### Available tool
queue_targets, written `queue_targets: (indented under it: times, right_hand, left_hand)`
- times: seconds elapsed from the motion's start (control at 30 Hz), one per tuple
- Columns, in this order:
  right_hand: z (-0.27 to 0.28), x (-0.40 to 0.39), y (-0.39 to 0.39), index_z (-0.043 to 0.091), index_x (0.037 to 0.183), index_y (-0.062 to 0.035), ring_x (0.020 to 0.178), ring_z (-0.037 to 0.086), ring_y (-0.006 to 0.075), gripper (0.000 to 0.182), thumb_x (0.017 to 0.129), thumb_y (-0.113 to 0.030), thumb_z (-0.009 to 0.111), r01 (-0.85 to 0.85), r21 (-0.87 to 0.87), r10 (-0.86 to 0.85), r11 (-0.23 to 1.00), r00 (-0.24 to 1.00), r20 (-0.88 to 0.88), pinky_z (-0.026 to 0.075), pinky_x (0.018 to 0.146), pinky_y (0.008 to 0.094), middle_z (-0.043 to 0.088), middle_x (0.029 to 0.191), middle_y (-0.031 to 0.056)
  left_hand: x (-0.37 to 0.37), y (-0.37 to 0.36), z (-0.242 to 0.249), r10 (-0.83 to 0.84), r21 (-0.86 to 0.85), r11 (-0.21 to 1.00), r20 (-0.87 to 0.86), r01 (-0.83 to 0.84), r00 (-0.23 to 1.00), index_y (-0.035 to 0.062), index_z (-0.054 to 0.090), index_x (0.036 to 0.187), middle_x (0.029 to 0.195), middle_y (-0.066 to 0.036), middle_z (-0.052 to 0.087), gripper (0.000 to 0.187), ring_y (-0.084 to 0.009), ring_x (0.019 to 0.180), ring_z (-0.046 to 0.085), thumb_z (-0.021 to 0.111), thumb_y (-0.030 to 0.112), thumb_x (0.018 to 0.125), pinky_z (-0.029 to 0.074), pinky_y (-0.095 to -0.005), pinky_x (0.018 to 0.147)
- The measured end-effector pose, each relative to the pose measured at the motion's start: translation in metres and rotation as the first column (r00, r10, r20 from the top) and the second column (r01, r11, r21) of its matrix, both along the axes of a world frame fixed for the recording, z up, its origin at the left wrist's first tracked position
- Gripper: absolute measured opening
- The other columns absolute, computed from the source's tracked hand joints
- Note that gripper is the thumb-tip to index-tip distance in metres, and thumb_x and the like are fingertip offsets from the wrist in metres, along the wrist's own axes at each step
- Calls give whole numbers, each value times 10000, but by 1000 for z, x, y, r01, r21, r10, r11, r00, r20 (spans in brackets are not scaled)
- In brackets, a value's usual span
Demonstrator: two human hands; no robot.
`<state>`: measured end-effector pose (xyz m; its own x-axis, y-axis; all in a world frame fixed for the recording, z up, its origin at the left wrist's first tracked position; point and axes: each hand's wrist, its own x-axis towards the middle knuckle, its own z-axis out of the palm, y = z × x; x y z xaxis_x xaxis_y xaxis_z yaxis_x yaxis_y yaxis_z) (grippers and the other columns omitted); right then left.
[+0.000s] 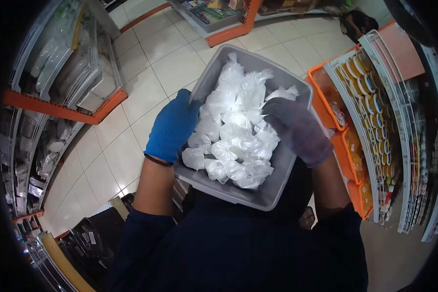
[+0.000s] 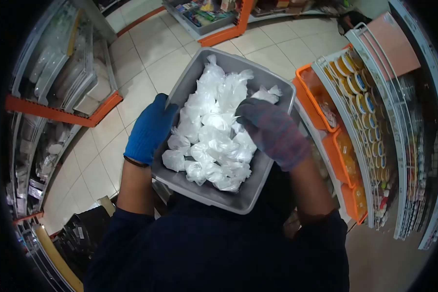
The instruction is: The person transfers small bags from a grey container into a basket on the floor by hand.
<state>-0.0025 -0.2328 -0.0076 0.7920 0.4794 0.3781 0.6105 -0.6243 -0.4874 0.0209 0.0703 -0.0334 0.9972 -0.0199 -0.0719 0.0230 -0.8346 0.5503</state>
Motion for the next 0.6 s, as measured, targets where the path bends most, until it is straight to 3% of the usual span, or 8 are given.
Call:
queue_targets:
  times: [0.03, 0.1, 0.13, 0.2, 0.3, 0.43, 0.47, 0.6]
  right_hand:
    - [-15, 3, 3, 684, 1066, -33, 1030, 694, 346, 200, 871, -48, 726, -16, -4, 16, 1000, 1000, 7, 565, 914, 424, 722, 1075, 157]
    - [-31, 15, 9, 694, 1084, -36, 1018, 699, 353, 198, 892, -86, 692, -33, -265, 15, 964, 998, -68, 567, 904, 430, 723, 1075, 169]
    - [-32, 20, 10, 694, 1084, -36, 1018, 699, 353, 198, 892, -86, 692, -43, -265, 29, 963, 998, -56, 567, 904, 430, 723, 1075, 169]
    - [-30, 23, 13, 703, 1101, -21, 1078, 688, 356, 202, 934, -131, 675, -92, -142, 51, 986, 962, -269, 557, 946, 414, 717, 1163, 153]
    - [-4, 21, 4, 701, 1142, -34, 1069, 694, 351, 240, 940, -159, 670, -176, -229, 53, 957, 886, -460, 560, 953, 410, 721, 1173, 140]
    - [-6, 14, 4, 697, 1113, -41, 1020, 695, 366, 219, 916, -114, 634, -155, -195, 36, 969, 862, -505, 562, 909, 432, 721, 1078, 176]
    - [-7, 10, 7, 703, 1127, -51, 1030, 702, 354, 228, 925, -147, 663, -135, -230, 27, 964, 908, -418, 561, 930, 419, 729, 1092, 143]
    - [-12, 1, 1, 688, 1191, -67, 1098, 694, 327, 280, 923, -142, 717, -11, -23, 2, 1000, 927, -376, 555, 969, 403, 715, 1161, 127]
  left_hand:
    - [-2, 2, -4, 16, -4, 1000, 7, -16, 1000, 28, 545, 1102, 891, -229, 709, 314, -434, 849, 696, 556, 330, 1018, 536, -510, 758]
    - [2, 4, -4, -5, -14, 1000, -4, 5, 1000, 11, 536, 1147, 1033, -313, 676, 367, -494, 1013, 644, 549, 354, 1015, 509, -527, 831]
    - [2, 1, 3, 26, -46, 998, -104, -30, 994, 13, 537, 1153, 1021, -312, 680, 368, -495, 1009, 646, 541, 354, 1014, 509, -531, 831]
    - [-1, 1, -1, 34, -34, 999, -65, -36, 997, 15, 536, 1154, 1007, -308, 683, 368, -495, 996, 648, 542, 355, 1015, 508, -535, 824]
    - [4, -2, -1, 17, 9, 1000, -32, -17, 999, 17, 537, 1157, 998, -301, 687, 365, -496, 981, 650, 543, 356, 1021, 507, -539, 815]
    - [4, -5, 0, -3, 52, 999, 25, 2, 1000, 39, 544, 1129, 919, -257, 701, 310, -465, 898, 678, 543, 332, 1028, 529, -543, 774]
    - [5, -6, -1, -14, 53, 998, 26, 13, 1000, 39, 544, 1129, 919, -257, 701, 310, -465, 898, 678, 543, 332, 1028, 529, -543, 774]
    - [9, -5, -10, -29, -41, 999, 25, 30, 999, 36, 547, 1142, 937, -270, 692, 307, -474, 905, 668, 555, 322, 1030, 520, -529, 754]
